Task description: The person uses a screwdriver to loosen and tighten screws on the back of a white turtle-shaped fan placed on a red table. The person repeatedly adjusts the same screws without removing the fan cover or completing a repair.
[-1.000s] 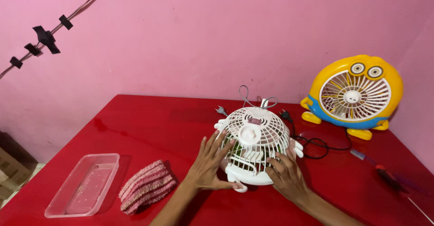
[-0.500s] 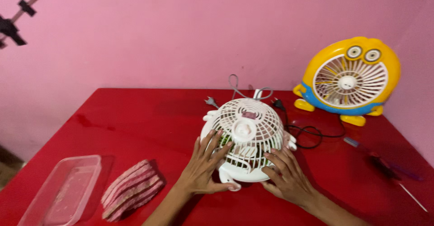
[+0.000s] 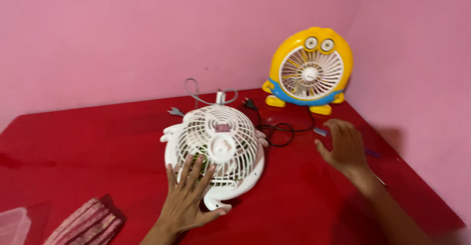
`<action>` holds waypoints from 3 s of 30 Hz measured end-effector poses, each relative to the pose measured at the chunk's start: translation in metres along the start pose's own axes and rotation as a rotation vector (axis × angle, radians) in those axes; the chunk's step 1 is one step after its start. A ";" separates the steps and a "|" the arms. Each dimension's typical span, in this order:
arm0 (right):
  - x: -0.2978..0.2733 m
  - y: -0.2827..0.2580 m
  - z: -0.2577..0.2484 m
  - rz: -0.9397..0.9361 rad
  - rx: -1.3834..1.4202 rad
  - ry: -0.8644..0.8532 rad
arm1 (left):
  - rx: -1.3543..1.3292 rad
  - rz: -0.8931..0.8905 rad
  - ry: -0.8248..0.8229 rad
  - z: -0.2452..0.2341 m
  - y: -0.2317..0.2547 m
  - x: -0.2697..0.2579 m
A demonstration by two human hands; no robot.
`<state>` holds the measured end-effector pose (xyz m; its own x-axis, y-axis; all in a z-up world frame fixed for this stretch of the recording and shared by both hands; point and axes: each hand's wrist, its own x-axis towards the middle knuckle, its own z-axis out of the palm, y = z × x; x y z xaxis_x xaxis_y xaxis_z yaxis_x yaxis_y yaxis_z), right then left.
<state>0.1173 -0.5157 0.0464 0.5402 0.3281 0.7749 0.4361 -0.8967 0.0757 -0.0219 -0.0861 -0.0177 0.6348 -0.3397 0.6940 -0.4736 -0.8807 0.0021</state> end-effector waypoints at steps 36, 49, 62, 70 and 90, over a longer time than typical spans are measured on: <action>-0.041 0.066 0.014 0.368 0.107 -0.337 | 0.228 -0.027 -0.097 0.024 0.102 0.048; 0.013 -0.005 -0.017 0.206 0.238 -0.156 | 0.343 0.010 -0.055 0.009 0.088 0.048; 0.063 -0.082 -0.019 0.082 0.416 -0.111 | 0.114 -0.077 -0.102 -0.026 0.078 0.042; 0.055 -0.100 -0.016 0.015 0.473 0.109 | -0.064 -0.281 -0.295 -0.085 0.072 -0.019; 0.033 -0.091 0.001 0.176 0.911 0.271 | -0.603 -0.145 -0.679 -0.101 0.120 -0.060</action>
<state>0.0963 -0.4231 0.0639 0.5162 0.0289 0.8560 0.8174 -0.3150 -0.4823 -0.1789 -0.1383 0.0134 0.8450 -0.5278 0.0857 -0.4780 -0.6738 0.5634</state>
